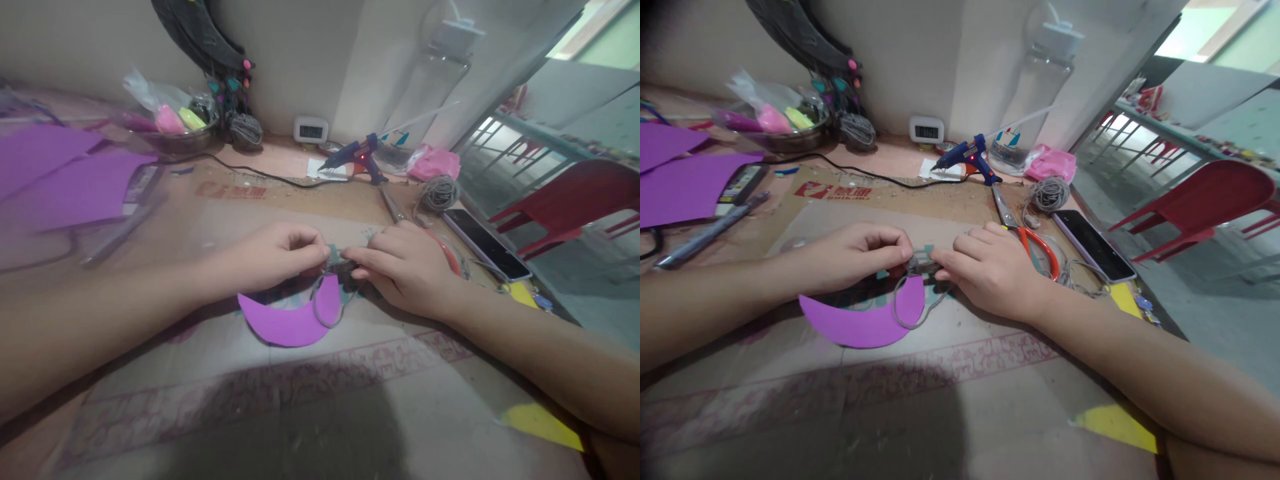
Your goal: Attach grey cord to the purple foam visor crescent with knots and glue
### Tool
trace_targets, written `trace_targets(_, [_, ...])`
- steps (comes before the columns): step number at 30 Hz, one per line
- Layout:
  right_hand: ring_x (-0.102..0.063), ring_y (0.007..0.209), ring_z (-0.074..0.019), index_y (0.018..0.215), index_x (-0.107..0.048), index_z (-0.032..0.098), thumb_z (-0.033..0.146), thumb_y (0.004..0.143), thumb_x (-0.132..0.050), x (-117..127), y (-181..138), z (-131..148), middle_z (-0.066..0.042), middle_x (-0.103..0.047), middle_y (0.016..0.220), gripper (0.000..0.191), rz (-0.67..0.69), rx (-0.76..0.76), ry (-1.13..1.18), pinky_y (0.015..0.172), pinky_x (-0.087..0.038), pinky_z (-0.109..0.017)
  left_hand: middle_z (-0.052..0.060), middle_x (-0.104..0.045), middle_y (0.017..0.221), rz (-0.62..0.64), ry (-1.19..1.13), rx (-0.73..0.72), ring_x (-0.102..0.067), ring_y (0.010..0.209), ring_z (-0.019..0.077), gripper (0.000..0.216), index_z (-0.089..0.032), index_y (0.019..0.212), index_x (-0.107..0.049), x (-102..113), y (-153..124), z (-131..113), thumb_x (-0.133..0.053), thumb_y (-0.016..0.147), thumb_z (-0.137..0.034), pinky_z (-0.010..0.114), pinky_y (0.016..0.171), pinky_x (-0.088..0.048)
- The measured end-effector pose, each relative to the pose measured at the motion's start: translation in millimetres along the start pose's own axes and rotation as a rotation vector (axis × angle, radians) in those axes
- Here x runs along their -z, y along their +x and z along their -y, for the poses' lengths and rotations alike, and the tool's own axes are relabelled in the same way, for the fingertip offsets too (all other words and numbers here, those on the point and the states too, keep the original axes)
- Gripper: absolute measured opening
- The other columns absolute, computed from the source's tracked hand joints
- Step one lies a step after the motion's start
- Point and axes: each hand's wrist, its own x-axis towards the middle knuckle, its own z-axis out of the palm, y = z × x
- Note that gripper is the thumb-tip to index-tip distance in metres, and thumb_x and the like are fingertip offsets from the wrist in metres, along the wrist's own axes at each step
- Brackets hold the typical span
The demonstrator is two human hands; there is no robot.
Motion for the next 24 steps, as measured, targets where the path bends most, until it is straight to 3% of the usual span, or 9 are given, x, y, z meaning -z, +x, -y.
trace_targets(12, [-0.044, 0.062, -0.015, 0.095, -0.069, 0.018, 0.035, 0.095, -0.049, -0.9, -0.2, -0.1, 0.0, -0.055, 0.063, 0.026, -0.026, 0.037, -0.038, 0.061, -0.025, -0.031, 0.0, -0.058, 0.068, 0.01, 0.014, -0.01, -0.053, 0.062, 0.0121, 0.027, -0.019, 0.073, -0.055, 0.8, 0.7, 0.6, -0.045, 0.09, -0.038, 0.023, 0.055, -0.039])
trace_targets(24, [-0.046, 0.061, -0.015, 0.101, -0.067, 0.015, 0.039, 0.098, -0.041, -0.7, -1.7, -1.1, -0.002, -0.056, 0.066, 0.036, -0.029, 0.005, 0.048, 0.061, -0.026, -0.031, -0.001, -0.058, 0.068, 0.025, 0.01, -0.015, -0.052, 0.061, 0.0113, 0.029, -0.019, 0.075, -0.054, -1.0, -1.5, -0.7, -0.044, 0.092, -0.04, 0.023, 0.055, -0.039])
